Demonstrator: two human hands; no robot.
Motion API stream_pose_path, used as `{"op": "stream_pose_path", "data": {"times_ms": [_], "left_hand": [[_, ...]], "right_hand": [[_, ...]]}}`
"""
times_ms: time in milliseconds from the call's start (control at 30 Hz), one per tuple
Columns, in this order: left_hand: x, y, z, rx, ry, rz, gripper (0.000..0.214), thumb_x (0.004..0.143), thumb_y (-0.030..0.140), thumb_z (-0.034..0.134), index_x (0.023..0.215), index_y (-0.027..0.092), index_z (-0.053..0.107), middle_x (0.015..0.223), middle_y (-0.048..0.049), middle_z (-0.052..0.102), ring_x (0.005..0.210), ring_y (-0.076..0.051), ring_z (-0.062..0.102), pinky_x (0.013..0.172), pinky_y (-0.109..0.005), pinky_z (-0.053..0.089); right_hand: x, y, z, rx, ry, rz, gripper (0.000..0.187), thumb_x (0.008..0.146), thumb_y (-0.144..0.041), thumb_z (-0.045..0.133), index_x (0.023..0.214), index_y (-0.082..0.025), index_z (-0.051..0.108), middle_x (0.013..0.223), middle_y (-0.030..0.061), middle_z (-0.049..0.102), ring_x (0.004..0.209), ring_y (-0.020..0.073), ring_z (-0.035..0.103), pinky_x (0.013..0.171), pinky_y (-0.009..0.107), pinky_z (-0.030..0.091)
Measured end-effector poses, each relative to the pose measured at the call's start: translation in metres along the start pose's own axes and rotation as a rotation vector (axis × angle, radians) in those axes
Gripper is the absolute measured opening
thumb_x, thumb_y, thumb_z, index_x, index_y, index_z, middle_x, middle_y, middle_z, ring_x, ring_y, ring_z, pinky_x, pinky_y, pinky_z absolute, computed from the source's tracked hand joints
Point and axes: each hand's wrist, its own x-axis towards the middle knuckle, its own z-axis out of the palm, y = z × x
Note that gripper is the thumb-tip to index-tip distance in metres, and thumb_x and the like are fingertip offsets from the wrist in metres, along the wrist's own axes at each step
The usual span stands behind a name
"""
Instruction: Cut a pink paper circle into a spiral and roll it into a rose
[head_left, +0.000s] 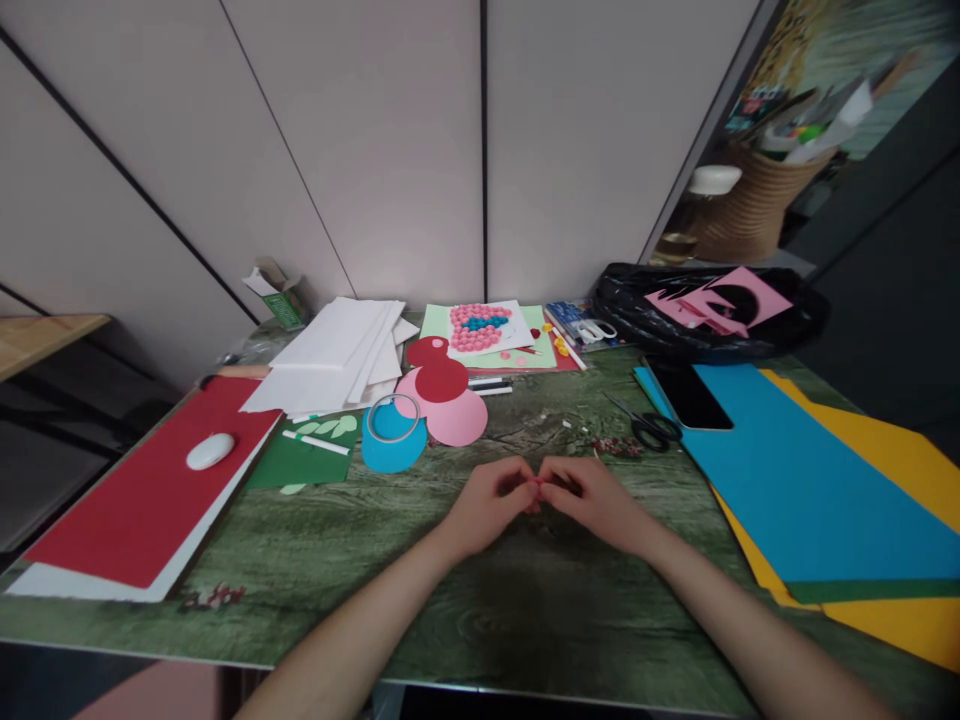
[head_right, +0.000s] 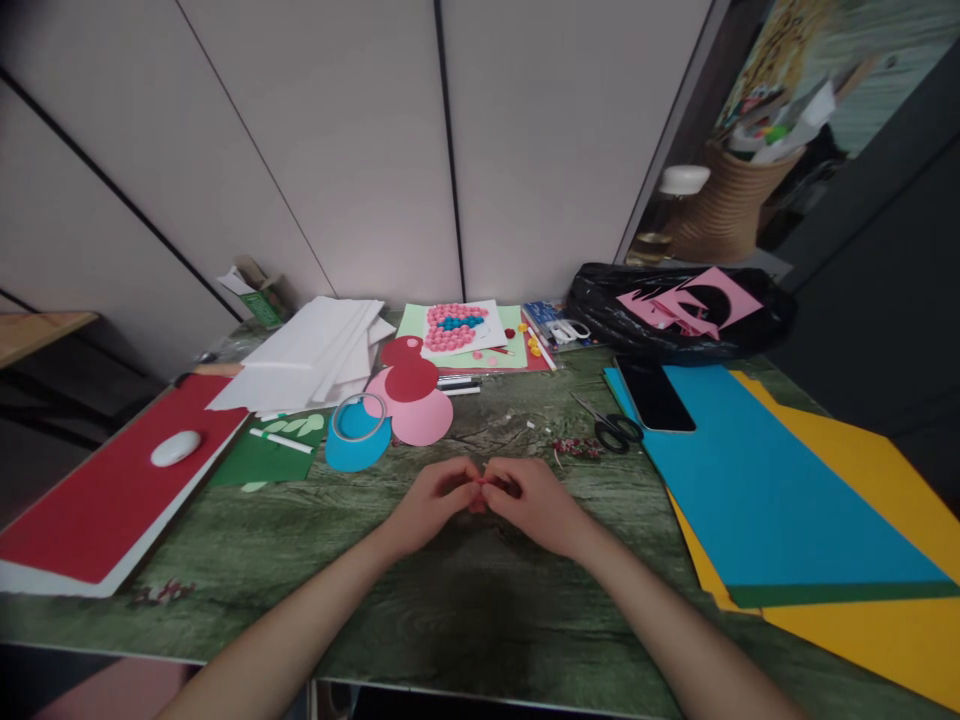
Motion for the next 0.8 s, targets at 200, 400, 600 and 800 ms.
{"op": "stream_pose_path", "data": {"times_ms": [200, 400, 600, 800], "left_hand": [[-0.0016, 0.0018, 0.0026, 0.115, 0.068, 0.051, 0.019, 0.078, 0.031, 0.050, 0.071, 0.014, 0.055, 0.067, 0.0003, 0.054, 0.066, -0.012, 0.048, 0.062, -0.022, 0.035], [-0.0023, 0.0010, 0.0050, 0.171, 0.119, 0.089, 0.018, 0.078, 0.030, 0.050, 0.070, 0.014, 0.056, 0.066, 0.0009, 0.053, 0.065, -0.011, 0.046, 0.062, -0.022, 0.035], [-0.0021, 0.0012, 0.0051, 0.190, 0.122, 0.088, 0.016, 0.079, 0.027, 0.049, 0.072, 0.014, 0.057, 0.067, 0.0006, 0.054, 0.066, -0.012, 0.047, 0.063, -0.022, 0.036], [-0.0008, -0.0011, 0.0051, 0.031, 0.084, 0.017, 0.019, 0.081, 0.031, 0.047, 0.080, 0.015, 0.056, 0.072, -0.0013, 0.059, 0.070, -0.013, 0.054, 0.066, -0.024, 0.040]], "right_hand": [[0.0006, 0.0043, 0.0024, 0.043, 0.040, -0.014, 0.016, 0.077, -0.020, 0.048, 0.062, -0.017, 0.051, 0.053, -0.0054, 0.041, 0.053, 0.0088, 0.035, 0.049, 0.022, 0.024], [0.0008, 0.0057, 0.0050, 0.031, 0.063, -0.018, 0.017, 0.075, -0.020, 0.048, 0.059, -0.017, 0.047, 0.051, -0.0060, 0.038, 0.051, 0.0086, 0.034, 0.048, 0.022, 0.023], [0.0004, 0.0042, 0.0036, -0.048, 0.078, -0.023, 0.017, 0.076, -0.019, 0.047, 0.059, -0.017, 0.046, 0.052, -0.0061, 0.035, 0.052, 0.0090, 0.033, 0.049, 0.022, 0.021], [0.0014, 0.0041, 0.0025, -0.063, 0.117, -0.001, 0.021, 0.080, -0.022, 0.045, 0.060, -0.017, 0.047, 0.054, -0.0055, 0.037, 0.053, 0.0094, 0.034, 0.050, 0.023, 0.022]]}}
